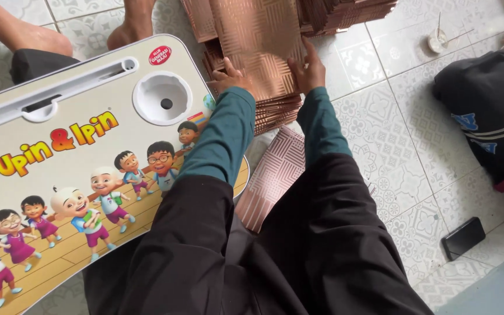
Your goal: Folding pre-printed paper sheets into three-dimensional boxes on a lap desk.
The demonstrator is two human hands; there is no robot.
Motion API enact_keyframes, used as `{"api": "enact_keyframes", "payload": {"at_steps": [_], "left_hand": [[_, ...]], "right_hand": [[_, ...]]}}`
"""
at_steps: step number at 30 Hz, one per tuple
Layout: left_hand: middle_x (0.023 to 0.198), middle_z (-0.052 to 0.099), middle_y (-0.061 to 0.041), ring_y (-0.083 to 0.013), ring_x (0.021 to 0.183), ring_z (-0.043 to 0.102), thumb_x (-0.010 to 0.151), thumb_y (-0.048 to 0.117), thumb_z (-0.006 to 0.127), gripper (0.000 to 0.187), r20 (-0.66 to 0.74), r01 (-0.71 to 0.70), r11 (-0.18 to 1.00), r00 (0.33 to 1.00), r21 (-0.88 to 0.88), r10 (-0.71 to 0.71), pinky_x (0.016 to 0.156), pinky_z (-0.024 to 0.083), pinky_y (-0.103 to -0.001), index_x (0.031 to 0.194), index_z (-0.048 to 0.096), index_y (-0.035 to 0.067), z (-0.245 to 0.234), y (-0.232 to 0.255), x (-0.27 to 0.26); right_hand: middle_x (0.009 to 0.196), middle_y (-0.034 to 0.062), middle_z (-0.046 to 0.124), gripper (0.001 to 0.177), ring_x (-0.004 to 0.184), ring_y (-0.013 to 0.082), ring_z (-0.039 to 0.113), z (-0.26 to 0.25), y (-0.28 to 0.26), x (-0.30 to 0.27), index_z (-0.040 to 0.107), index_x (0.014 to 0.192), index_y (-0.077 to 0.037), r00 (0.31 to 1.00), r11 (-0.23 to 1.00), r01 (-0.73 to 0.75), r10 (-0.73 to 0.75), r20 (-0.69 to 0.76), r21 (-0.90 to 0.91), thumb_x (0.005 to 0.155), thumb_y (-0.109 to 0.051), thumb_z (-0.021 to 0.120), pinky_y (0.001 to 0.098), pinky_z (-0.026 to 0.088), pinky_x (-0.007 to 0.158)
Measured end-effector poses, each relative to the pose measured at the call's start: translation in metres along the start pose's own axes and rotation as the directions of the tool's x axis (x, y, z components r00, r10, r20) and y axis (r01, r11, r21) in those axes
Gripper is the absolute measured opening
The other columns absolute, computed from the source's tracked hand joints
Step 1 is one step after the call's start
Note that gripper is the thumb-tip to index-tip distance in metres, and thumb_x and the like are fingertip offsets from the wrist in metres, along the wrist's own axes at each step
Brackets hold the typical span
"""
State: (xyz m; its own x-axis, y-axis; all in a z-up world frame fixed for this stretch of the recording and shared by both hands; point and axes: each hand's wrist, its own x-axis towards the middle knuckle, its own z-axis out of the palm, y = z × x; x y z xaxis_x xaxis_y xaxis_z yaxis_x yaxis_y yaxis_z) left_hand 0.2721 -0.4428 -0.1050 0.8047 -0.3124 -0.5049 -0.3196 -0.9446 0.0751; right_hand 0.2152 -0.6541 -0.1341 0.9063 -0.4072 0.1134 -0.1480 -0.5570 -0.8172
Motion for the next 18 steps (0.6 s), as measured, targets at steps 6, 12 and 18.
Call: {"api": "enact_keyframes", "payload": {"at_steps": [6, 12, 18], "left_hand": [[0.171, 0.001, 0.002, -0.0291, 0.133, 0.041, 0.105, 0.033, 0.044, 0.061, 0.167, 0.246, 0.951, 0.962, -0.189, -0.215, 0.103, 0.043, -0.053, 0.162, 0.022, 0.032, 0.108, 0.009, 0.108], [0.167, 0.017, -0.01, -0.0265, 0.15, 0.01, 0.102, 0.016, 0.008, 0.061, 0.184, -0.002, 0.943, 0.981, 0.332, -0.063, 0.121, 0.009, -0.05, 0.163, 0.014, 0.01, 0.162, 0.026, 0.166], [0.154, 0.035, -0.017, -0.0268, 0.13, 0.032, 0.103, 0.021, 0.022, 0.06, 0.079, 0.045, 0.981, 0.995, 0.191, -0.061, 0.105, 0.025, -0.048, 0.159, 0.016, -0.001, 0.102, 0.023, 0.127]], "right_hand": [[0.117, 0.0124, 0.059, 0.038, 0.095, 0.0329, 0.059, 0.034, -0.009, -0.03, 0.066, 0.129, -0.018, 0.94, 0.782, 0.029, -0.233, -0.249, -0.622, 0.095, -0.037, 0.067, 0.0461, 0.052, 0.081], [0.136, 0.0057, 0.064, 0.058, 0.105, 0.037, 0.066, 0.06, 0.009, -0.048, 0.029, 0.157, -0.029, 0.981, 0.715, -0.188, 0.102, -0.166, -0.673, 0.106, -0.056, 0.032, 0.0548, 0.047, 0.086], [0.132, 0.0117, 0.065, 0.06, 0.106, 0.0385, 0.066, 0.051, -0.005, -0.04, 0.029, 0.158, -0.026, 0.982, 0.685, -0.189, 0.123, -0.144, -0.704, 0.105, -0.056, 0.032, 0.0564, 0.042, 0.089]]}}
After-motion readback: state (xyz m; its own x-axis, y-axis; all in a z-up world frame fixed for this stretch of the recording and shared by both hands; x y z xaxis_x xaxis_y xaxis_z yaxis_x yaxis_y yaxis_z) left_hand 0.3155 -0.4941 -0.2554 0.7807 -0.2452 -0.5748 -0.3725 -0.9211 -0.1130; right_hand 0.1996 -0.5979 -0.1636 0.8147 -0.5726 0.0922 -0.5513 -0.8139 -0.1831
